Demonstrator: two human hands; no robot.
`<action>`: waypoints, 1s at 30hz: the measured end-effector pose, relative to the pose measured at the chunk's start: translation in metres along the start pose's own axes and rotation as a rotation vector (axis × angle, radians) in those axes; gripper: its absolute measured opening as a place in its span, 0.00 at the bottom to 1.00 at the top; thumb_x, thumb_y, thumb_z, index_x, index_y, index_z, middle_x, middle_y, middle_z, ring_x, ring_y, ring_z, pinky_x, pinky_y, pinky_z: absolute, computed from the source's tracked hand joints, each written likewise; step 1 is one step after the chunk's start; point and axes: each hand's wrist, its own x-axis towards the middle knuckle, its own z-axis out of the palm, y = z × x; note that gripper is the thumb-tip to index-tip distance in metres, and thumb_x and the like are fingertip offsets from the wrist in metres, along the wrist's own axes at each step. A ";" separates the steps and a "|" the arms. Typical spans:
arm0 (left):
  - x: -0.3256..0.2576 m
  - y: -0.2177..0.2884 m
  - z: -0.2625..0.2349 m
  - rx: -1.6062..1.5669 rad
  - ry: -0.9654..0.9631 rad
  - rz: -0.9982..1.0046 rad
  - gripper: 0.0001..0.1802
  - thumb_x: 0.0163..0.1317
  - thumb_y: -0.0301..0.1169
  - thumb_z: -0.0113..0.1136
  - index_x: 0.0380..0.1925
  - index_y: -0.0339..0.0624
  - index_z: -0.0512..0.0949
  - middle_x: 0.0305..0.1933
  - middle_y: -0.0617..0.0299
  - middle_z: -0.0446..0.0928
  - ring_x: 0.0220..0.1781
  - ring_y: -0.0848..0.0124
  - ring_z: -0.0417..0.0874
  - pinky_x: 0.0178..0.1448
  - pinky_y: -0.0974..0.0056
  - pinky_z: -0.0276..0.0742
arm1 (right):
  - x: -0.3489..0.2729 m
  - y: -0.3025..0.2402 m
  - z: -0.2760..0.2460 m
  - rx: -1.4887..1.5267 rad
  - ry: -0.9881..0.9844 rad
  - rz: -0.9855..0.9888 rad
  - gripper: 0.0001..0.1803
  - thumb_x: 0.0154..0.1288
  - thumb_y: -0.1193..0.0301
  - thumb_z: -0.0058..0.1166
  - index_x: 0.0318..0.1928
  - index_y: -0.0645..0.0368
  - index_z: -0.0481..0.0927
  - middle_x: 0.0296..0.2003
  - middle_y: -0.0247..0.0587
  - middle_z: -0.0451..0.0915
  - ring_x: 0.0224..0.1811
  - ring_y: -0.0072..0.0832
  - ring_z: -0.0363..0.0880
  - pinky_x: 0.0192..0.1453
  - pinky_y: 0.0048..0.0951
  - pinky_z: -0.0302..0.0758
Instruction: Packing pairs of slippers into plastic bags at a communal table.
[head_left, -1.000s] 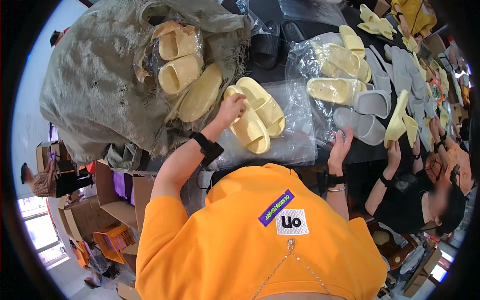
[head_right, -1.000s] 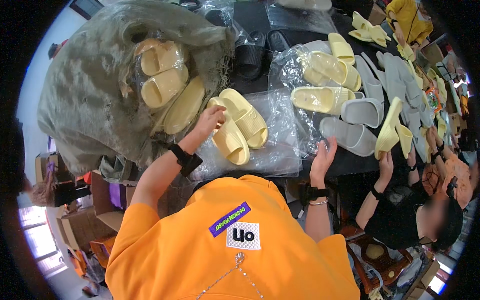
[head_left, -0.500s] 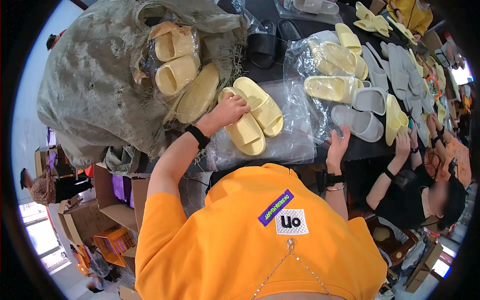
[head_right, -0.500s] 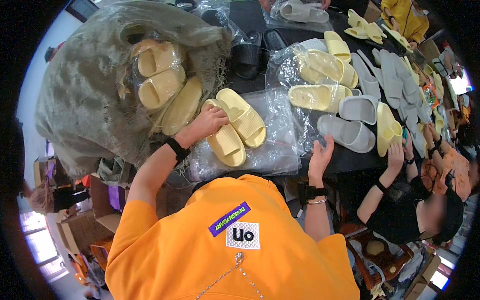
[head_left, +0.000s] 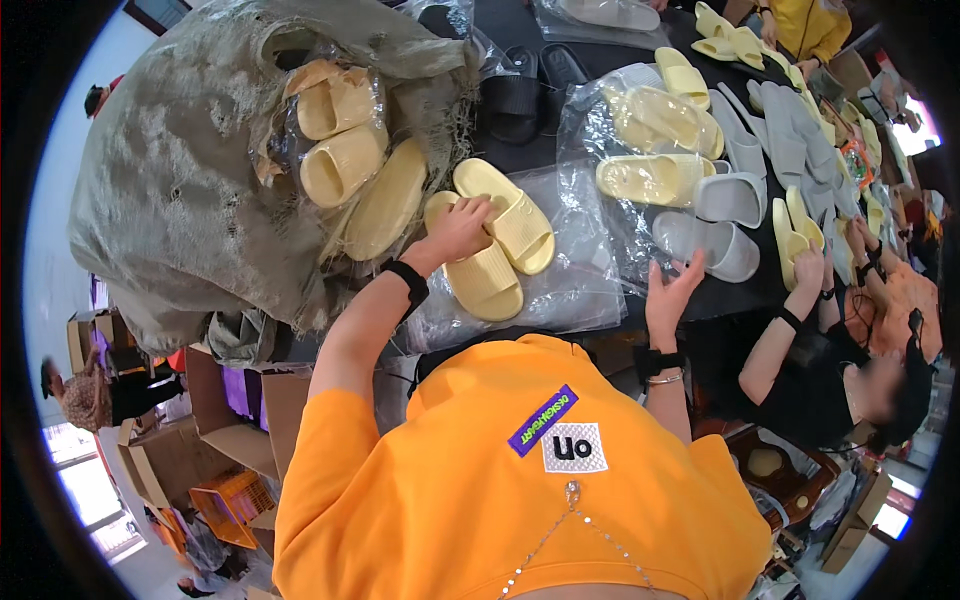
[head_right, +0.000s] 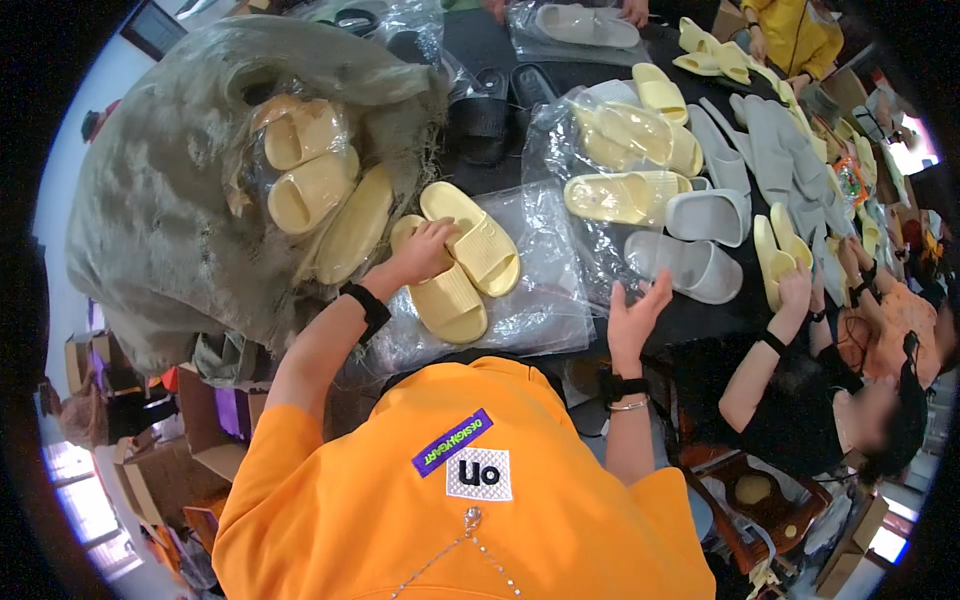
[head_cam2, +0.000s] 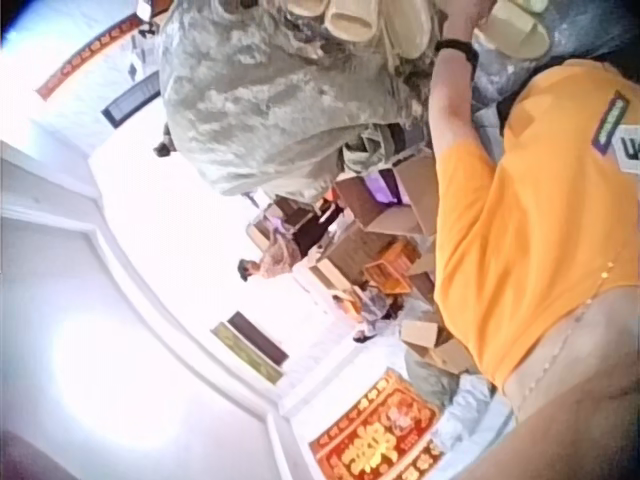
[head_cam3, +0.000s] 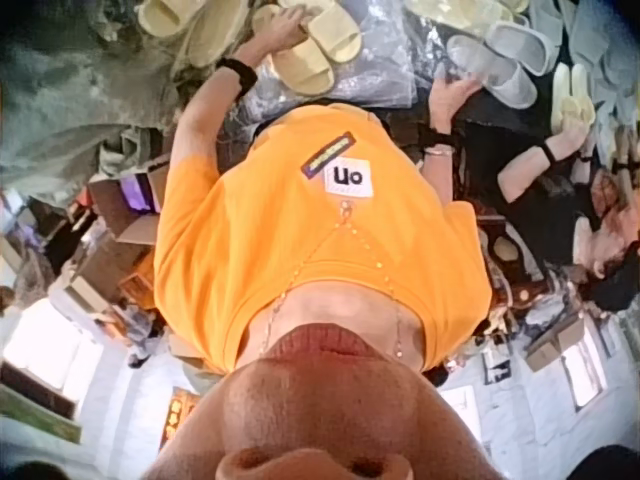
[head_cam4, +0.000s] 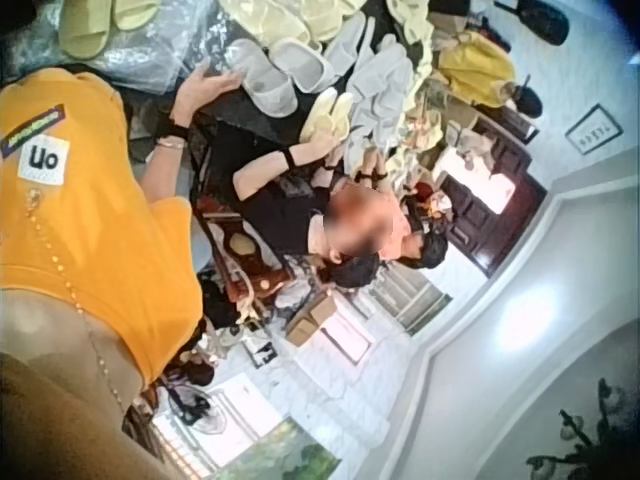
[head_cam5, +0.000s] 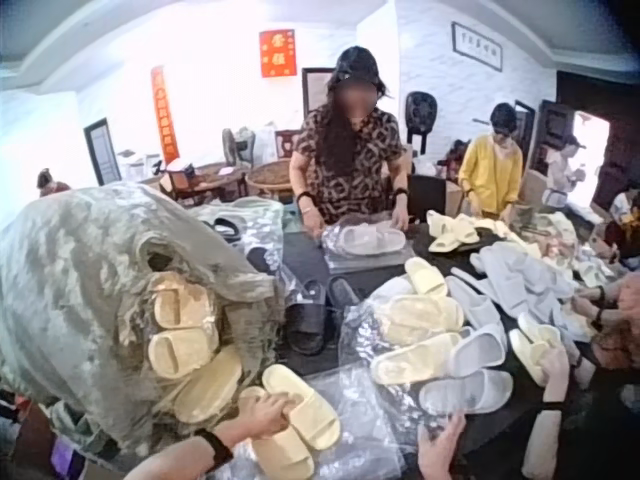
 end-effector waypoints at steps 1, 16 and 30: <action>-0.004 -0.004 0.007 0.060 -0.006 0.062 0.20 0.42 0.36 0.61 0.39 0.48 0.73 0.49 0.63 0.69 0.53 0.63 0.68 0.52 0.55 0.63 | 0.002 0.002 0.000 -0.150 0.017 -0.113 0.34 0.59 0.69 0.52 0.63 0.58 0.54 0.61 0.55 0.53 0.56 0.45 0.61 0.58 0.39 0.60; 0.041 0.035 -0.086 -0.962 0.346 -0.079 0.15 0.55 0.25 0.56 0.44 0.37 0.72 0.40 0.59 0.75 0.44 0.66 0.73 0.48 0.65 0.68 | 0.027 0.015 -0.009 0.543 -0.035 0.366 0.20 0.66 0.75 0.36 0.58 0.55 0.66 0.54 0.41 0.61 0.45 0.26 0.70 0.37 0.21 0.74; 0.043 0.046 -0.148 -1.330 0.432 -0.299 0.15 0.61 0.28 0.43 0.45 0.33 0.72 0.42 0.61 0.76 0.42 0.76 0.77 0.46 0.71 0.71 | -0.036 -0.051 0.000 0.176 -0.575 -0.049 0.32 0.51 0.76 0.56 0.58 0.61 0.63 0.63 0.52 0.47 0.52 0.38 0.68 0.47 0.28 0.72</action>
